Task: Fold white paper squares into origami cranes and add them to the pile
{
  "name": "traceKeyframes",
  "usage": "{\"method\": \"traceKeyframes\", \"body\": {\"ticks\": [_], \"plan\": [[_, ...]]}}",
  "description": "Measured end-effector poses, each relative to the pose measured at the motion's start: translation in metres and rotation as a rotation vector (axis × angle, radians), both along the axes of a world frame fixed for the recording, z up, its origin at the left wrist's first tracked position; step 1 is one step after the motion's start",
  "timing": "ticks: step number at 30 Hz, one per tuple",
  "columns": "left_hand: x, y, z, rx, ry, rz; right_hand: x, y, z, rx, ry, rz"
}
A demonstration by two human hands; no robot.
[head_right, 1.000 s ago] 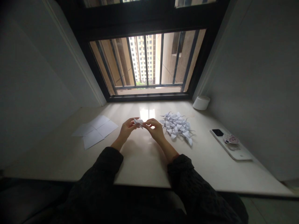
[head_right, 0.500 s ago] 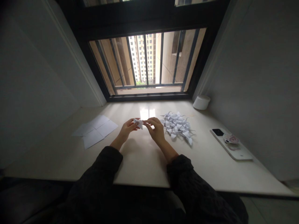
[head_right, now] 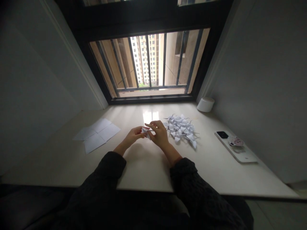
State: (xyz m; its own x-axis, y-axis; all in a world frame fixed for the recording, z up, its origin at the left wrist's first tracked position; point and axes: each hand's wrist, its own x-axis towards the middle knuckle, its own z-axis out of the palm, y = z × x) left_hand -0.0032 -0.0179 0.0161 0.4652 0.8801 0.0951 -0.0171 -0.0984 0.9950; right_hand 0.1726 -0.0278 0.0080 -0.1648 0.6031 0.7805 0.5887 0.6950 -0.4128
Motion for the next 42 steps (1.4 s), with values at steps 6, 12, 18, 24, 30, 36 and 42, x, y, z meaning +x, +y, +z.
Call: {"method": "traceKeyframes", "body": {"ticks": [6,12,18,24,30,36,42], "plan": [[0.008,-0.002,-0.008,0.020,-0.047,-0.026,0.001,0.000,-0.002,0.018,-0.095,0.007],[0.006,-0.001,-0.005,0.036,-0.052,-0.034,0.002,0.000,-0.002,0.029,-0.073,-0.008],[-0.005,0.003,0.002,0.032,-0.009,-0.010,0.008,0.004,0.002,-0.010,-0.031,0.001],[-0.015,0.006,0.007,0.062,0.031,-0.054,0.013,0.007,0.005,-0.049,0.006,0.032],[-0.022,0.008,0.008,0.103,0.107,-0.089,0.015,0.008,0.005,-0.076,0.042,0.014],[-0.022,0.006,0.010,0.121,0.125,-0.089,0.018,0.011,0.000,-0.077,0.080,-0.055],[-0.025,0.011,0.005,0.169,0.163,-0.030,0.015,0.011,0.002,-0.190,0.157,0.036]]}}
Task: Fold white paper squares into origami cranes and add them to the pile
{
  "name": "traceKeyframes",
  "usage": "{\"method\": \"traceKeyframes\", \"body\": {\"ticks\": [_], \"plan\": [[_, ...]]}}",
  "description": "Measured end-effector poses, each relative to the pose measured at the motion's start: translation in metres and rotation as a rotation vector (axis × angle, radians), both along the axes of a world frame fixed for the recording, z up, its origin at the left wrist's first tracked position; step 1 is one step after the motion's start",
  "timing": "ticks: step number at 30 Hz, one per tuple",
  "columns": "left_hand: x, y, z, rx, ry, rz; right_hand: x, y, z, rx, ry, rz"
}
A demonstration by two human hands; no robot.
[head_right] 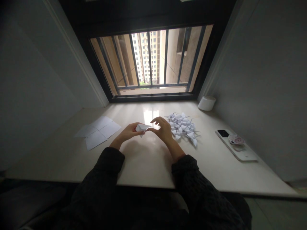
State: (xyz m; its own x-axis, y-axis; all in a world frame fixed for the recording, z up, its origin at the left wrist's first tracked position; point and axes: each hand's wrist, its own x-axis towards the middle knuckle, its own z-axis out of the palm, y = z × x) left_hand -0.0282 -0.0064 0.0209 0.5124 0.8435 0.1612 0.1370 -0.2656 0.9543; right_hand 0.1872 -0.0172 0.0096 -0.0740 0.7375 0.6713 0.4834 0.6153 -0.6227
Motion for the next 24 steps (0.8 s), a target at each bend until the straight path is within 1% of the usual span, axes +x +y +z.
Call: {"method": "traceKeyframes", "body": {"ticks": [4,7,10,13,18,21,24], "plan": [[-0.003,0.007,-0.008,0.028,0.026,0.073,-0.004,0.000,0.000,-0.123,0.048,0.205],[-0.002,0.008,-0.013,0.025,0.015,0.067,-0.007,0.000,-0.004,-0.151,0.044,0.255],[0.000,0.007,-0.014,-0.008,0.007,0.039,-0.009,0.001,-0.008,-0.133,0.026,0.231],[0.002,0.006,-0.015,-0.046,0.008,0.039,-0.011,0.001,-0.010,-0.084,0.003,0.192],[0.003,0.006,-0.014,-0.030,0.044,0.053,-0.011,0.000,-0.011,-0.012,-0.032,0.111],[0.004,0.005,-0.012,-0.028,0.060,0.086,-0.011,0.000,-0.011,0.001,-0.037,0.101],[0.005,0.004,-0.010,-0.068,0.065,0.104,-0.012,0.000,-0.011,-0.005,0.001,0.109]]}}
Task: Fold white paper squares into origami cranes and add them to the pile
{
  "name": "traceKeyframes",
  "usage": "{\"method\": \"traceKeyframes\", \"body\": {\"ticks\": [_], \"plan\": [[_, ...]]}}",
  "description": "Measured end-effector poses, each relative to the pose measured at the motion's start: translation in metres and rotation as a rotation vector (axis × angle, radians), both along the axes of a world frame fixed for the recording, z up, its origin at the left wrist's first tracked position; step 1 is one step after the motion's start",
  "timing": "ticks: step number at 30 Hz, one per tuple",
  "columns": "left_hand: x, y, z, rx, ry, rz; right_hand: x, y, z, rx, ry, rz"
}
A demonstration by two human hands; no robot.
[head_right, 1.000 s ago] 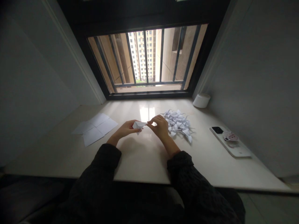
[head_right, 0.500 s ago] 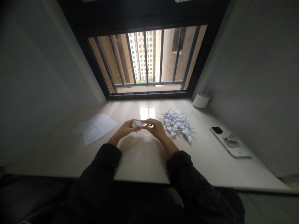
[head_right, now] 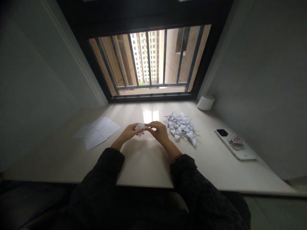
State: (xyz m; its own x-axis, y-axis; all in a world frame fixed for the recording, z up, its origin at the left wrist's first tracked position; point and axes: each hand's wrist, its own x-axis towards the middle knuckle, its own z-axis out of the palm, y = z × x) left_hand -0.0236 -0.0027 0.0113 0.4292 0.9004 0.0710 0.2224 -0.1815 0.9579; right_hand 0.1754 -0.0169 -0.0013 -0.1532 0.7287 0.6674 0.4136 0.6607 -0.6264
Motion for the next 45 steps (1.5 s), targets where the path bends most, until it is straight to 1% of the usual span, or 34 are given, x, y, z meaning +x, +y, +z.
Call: {"method": "traceKeyframes", "body": {"ticks": [5,14,20,22,24,26,28,30,32,35,38,42,45], "plan": [[0.001,-0.001,0.004,-0.028,0.003,0.004,-0.002,0.000,0.000,-0.025,0.065,0.020],[0.003,-0.005,0.008,-0.052,0.022,0.010,-0.006,-0.004,0.003,-0.014,0.079,-0.019],[0.003,-0.003,0.008,-0.078,0.003,0.002,-0.007,-0.005,0.004,0.000,0.078,-0.011],[0.003,-0.002,0.005,-0.079,-0.014,0.019,-0.008,-0.005,0.004,0.017,0.068,-0.011],[0.003,0.000,0.001,-0.055,-0.024,0.079,-0.007,-0.006,0.004,0.053,0.041,-0.038],[0.003,0.001,-0.002,0.003,-0.036,0.165,-0.007,-0.007,0.005,0.103,-0.017,-0.080],[0.004,0.002,-0.005,0.060,-0.074,0.215,-0.007,-0.008,0.006,0.148,-0.079,-0.114],[0.004,0.002,-0.005,0.073,-0.134,0.199,-0.008,-0.009,0.008,0.175,-0.106,-0.122],[0.005,0.001,-0.004,0.021,-0.198,0.156,-0.009,-0.011,0.010,0.182,-0.090,-0.107],[0.004,0.000,-0.002,-0.128,-0.304,0.121,-0.011,-0.012,0.013,0.147,-0.003,-0.082],[0.004,-0.001,-0.001,-0.225,-0.402,0.103,-0.011,-0.010,0.013,0.039,0.121,-0.054],[0.005,-0.003,-0.001,-0.220,-0.414,0.081,-0.010,-0.003,0.007,-0.136,0.227,0.068],[0.007,-0.005,0.001,-0.175,-0.390,0.071,-0.012,0.000,0.003,-0.193,0.258,0.105]]}}
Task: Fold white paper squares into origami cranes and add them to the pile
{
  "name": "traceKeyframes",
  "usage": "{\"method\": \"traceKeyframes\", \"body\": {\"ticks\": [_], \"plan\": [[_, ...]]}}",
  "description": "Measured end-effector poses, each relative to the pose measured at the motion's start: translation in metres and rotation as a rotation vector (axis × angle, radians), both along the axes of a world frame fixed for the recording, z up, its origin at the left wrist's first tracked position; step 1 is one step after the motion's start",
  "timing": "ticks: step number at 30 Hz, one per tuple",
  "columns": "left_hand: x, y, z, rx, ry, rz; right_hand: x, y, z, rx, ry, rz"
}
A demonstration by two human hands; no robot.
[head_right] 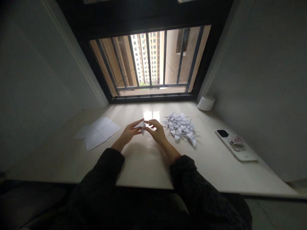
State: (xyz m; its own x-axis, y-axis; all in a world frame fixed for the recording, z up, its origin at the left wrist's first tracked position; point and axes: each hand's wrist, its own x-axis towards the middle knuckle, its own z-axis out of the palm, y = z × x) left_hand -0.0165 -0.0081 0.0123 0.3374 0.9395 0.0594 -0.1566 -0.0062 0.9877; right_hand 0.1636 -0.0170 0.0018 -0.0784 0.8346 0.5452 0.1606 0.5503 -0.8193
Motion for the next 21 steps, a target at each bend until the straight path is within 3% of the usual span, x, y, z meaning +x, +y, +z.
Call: {"method": "traceKeyframes", "body": {"ticks": [21], "plan": [[0.0093,-0.0031,-0.0002,0.066,-0.028,0.084,-0.0020,-0.0016,-0.0043,0.009,0.081,-0.010]]}}
